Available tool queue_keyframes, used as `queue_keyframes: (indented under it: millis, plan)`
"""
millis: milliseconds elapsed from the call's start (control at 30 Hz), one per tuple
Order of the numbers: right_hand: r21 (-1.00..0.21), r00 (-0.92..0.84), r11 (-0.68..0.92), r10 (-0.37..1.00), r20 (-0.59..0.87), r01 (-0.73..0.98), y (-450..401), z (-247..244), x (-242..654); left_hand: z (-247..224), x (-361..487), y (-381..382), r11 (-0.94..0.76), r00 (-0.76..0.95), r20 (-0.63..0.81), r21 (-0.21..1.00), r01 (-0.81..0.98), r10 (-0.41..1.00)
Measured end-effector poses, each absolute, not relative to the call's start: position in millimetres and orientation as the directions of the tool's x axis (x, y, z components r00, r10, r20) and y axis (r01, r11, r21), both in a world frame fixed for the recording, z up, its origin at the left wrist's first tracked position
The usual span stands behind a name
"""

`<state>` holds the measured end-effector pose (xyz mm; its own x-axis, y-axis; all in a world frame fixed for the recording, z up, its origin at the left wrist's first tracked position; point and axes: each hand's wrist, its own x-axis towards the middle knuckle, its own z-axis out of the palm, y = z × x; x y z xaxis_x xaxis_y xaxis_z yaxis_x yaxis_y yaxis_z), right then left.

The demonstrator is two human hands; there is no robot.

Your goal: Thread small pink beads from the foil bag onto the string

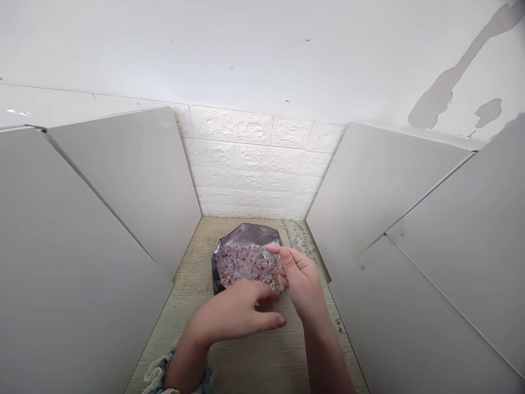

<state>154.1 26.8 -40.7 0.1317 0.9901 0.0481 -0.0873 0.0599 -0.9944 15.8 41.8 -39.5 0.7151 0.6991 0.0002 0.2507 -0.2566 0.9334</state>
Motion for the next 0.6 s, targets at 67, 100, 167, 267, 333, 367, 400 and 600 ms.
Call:
queue_keyframes:
  millis: [67, 100, 167, 267, 333, 367, 400, 600]
  plan:
    - [-0.983, 0.097, 0.106, 0.988, 0.121, 0.147, 14.6, -34.4, 152.0, -36.8, 13.5, 39.3, -0.247, 0.724, 0.025, 0.948, 0.202, 0.69]
    - [-0.962, 0.066, 0.13, 0.986, 0.15, 0.24, 8.8, -31.6, 151.0, -35.7, 13.1, 38.1, -0.225, 0.721, 0.059, 0.965, 0.136, 0.69]
    - [-0.915, 0.004, 0.165, 0.984, 0.179, 0.367, -1.4, -27.5, 149.1, -34.8, 13.7, 34.6, -0.145, 0.699, 0.074, 0.989, 0.042, 0.711]
    - [-0.85, -0.039, 0.181, 0.982, 0.186, 0.495, -12.9, -25.5, 148.1, -36.0, 16.1, 26.6, -0.049, 0.62, 0.032, 0.999, 0.01, 0.784]
    - [-0.813, -0.066, 0.184, 0.982, 0.177, 0.553, -19.1, -24.9, 148.8, -38.5, 17.0, 20.8, -0.01, 0.588, 0.016, 1.0, -0.013, 0.809]
    - [-0.797, -0.085, 0.184, 0.983, 0.165, 0.576, -22.0, -24.2, 149.4, -40.5, 17.1, 18.0, 0.009, 0.579, 0.011, 0.999, -0.031, 0.815]
    - [-0.78, -0.109, 0.185, 0.983, 0.149, 0.598, -24.8, -23.3, 150.1, -42.9, 17.2, 15.6, 0.031, 0.57, 0.004, 0.998, -0.053, 0.822]
    - [-0.708, -0.259, 0.217, 0.965, 0.05, 0.672, -35.9, -16.8, 149.6, -55.7, 18.2, 3.5, 0.13, 0.427, -0.032, 0.971, -0.202, 0.904]
